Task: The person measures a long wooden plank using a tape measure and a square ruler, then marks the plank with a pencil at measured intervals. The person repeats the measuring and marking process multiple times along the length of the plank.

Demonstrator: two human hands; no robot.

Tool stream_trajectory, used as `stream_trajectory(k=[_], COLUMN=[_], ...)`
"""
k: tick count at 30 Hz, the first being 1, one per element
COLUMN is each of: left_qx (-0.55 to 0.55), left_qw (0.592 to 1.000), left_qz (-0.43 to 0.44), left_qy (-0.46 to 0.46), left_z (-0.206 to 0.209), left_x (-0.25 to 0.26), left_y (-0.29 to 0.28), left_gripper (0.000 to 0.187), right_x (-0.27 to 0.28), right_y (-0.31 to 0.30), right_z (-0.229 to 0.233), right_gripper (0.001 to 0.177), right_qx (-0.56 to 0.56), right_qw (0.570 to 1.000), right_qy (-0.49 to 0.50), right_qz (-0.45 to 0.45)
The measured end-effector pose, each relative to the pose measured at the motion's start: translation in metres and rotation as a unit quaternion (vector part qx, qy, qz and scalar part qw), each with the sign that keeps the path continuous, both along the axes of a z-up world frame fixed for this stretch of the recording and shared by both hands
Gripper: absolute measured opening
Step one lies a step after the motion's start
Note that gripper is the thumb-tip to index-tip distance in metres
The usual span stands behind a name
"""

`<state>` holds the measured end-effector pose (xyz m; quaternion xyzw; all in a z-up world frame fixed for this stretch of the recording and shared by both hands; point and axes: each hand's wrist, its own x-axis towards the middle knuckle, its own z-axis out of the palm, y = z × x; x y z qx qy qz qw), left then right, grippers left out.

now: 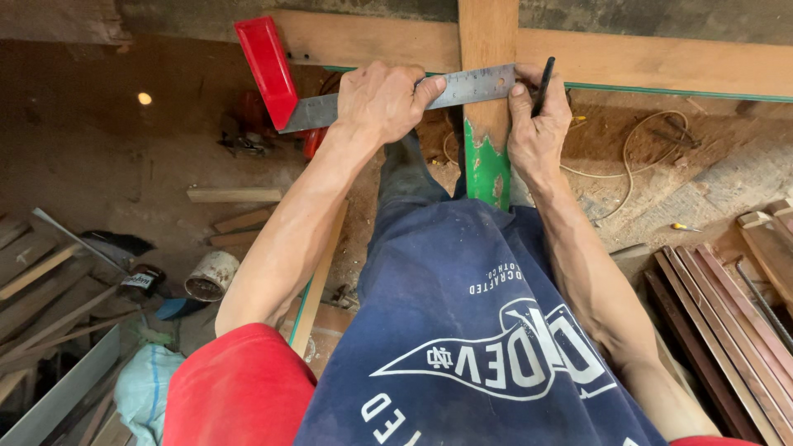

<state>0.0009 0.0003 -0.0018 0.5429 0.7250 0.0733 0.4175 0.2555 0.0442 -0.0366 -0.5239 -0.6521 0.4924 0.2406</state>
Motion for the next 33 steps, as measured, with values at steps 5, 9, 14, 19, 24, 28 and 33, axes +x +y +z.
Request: stream_trajectory(k=[5, 9, 14, 19, 24, 28, 33], left_qx=[-0.001, 0.005, -0.004, 0.009, 0.016, 0.012, 0.021], left_qw=[1.000, 1.000, 1.000, 1.000, 0.999, 0.999, 0.999], left_qz=[-0.004, 0.003, 0.006, 0.017, 0.014, 0.031, 0.038], left_qy=[0.001, 0.002, 0.013, 0.017, 0.028, 0.019, 0.018], left_z=[-0.002, -0.002, 0.000, 0.000, -0.001, 0.000, 0.001], left_x=[0.000, 0.001, 0.001, 0.002, 0.002, 0.002, 0.002], left_y=[0.000, 0.000, 0.000, 0.000, -0.002, -0.001, -0.002], left_gripper=[0.053, 0.052, 0.051, 0.050, 0.051, 0.049, 0.048], right_x=[0.000, 0.002, 0.003, 0.004, -0.004, -0.025, -0.033], right_y=[0.002, 0.002, 0.007, 0.017, 0.026, 0.027, 0.028], right_z=[0.001, 0.000, -0.001, 0.020, 0.051, 0.050, 0.036], right_gripper=[0.019, 0.018, 0.018, 0.024, 0.042, 0.014, 0.017], right_qx=[0.036, 0.025, 0.046, 0.025, -0.107, -0.115, -0.028], right_qw=[0.999, 0.999, 0.998, 1.000, 0.994, 0.985, 0.994], right_qy=[-0.001, 0.003, -0.033, 0.006, 0.017, 0.107, -0.009], right_qz=[0.020, 0.021, 0.038, 0.001, 0.019, 0.076, 0.109])
